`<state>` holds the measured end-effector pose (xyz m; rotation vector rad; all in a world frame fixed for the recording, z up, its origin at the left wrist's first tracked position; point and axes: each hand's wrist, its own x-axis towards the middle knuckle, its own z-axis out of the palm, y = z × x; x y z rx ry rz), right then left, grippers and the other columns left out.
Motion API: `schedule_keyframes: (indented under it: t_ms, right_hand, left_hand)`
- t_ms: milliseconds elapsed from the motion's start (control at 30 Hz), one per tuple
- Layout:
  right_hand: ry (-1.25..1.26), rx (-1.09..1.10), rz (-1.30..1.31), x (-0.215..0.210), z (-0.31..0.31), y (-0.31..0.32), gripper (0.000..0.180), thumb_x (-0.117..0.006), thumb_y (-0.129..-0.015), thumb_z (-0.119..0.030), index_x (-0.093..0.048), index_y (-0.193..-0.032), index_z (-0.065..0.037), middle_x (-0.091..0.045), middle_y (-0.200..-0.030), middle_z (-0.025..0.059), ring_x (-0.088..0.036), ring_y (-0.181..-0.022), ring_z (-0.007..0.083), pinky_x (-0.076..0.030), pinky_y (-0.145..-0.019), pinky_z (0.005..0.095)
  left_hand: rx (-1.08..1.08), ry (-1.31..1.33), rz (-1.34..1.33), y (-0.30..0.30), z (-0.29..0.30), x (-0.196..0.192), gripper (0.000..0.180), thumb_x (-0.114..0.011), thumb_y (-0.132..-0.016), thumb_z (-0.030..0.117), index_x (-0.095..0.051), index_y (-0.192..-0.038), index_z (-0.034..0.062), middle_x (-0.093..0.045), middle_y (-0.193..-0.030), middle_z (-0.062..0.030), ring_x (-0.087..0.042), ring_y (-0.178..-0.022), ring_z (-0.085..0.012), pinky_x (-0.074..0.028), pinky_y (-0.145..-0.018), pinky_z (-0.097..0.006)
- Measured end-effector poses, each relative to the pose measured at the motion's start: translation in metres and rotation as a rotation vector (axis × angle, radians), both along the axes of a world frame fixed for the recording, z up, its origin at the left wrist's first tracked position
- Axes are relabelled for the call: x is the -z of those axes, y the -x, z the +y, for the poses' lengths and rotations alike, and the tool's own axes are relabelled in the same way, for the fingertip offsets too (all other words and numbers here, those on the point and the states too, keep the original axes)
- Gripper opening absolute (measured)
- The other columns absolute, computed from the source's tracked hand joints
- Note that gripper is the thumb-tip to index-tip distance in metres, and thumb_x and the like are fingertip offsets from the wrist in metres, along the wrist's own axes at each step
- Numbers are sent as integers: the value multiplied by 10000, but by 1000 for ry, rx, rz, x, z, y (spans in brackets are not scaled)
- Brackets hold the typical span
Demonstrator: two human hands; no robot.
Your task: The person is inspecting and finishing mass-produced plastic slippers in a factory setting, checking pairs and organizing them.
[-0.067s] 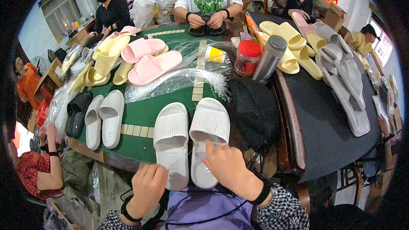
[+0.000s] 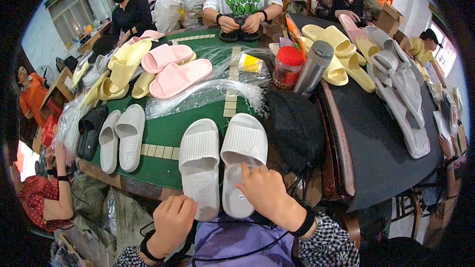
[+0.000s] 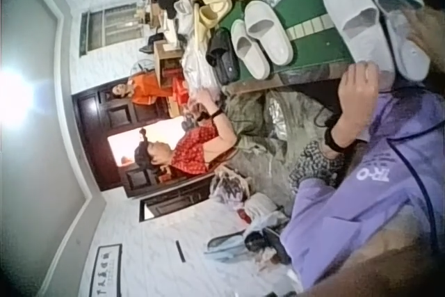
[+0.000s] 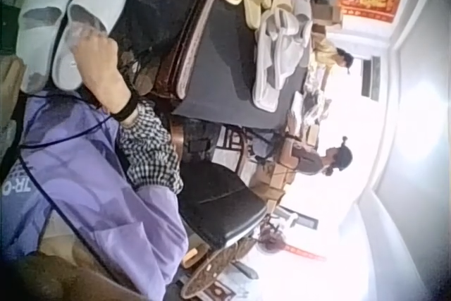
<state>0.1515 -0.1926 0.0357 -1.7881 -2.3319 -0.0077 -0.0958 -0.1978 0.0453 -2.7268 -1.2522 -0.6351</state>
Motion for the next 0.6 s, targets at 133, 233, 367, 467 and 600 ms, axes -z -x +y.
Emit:
schedule_keyframes:
  t_ms: [133, 233, 367, 467, 600]
  right_hand:
    - [-50, -30, -35, 6, 4, -2, 364, -733, -805, -357, -652, -902, -16, -648, -726, 73, -669, -731, 236, -538, -585, 330]
    - [-38, -44, -5, 1, 3, -3, 308, -709, -831, -328, -634, -852, -29, -643, -751, 84, -664, -738, 254, -537, -598, 356]
    - [143, -46, 97, -23, 9, -15, 210, -650, -883, -255, -626, -872, -46, -645, -782, 122, -662, -740, 299, -532, -619, 406]
    - [-98, -14, 198, -41, 34, -29, 207, -595, -914, -212, -607, -801, -39, -653, -727, 158, -672, -678, 354, -541, -574, 456]
    - [-94, 184, 254, -40, 83, -51, 182, -534, -934, -177, -647, -935, -35, -680, -828, 198, -664, -803, 388, -529, -698, 499]
  left_hand:
    - [40, -13, 41, -2, -8, -1, 134, -690, -729, 128, -592, -812, 89, -551, -763, -31, -576, -706, -187, -463, -592, -307]
    - [62, 5, 41, -5, 0, 8, 131, -678, -720, 119, -598, -818, 87, -539, -756, -36, -577, -709, -197, -470, -599, -313]
    - [66, 2, 60, -13, 28, 24, 124, -658, -721, 106, -595, -827, 86, -533, -772, -50, -584, -733, -217, -490, -623, -326]
    - [107, -39, -5, -24, 53, 34, 129, -652, -716, 93, -566, -804, 54, -561, -817, -96, -607, -785, -255, -514, -667, -369]
    - [131, 68, -37, -39, 71, 41, 135, -657, -791, 99, -571, -847, 11, -599, -878, -141, -633, -819, -300, -531, -688, -400]
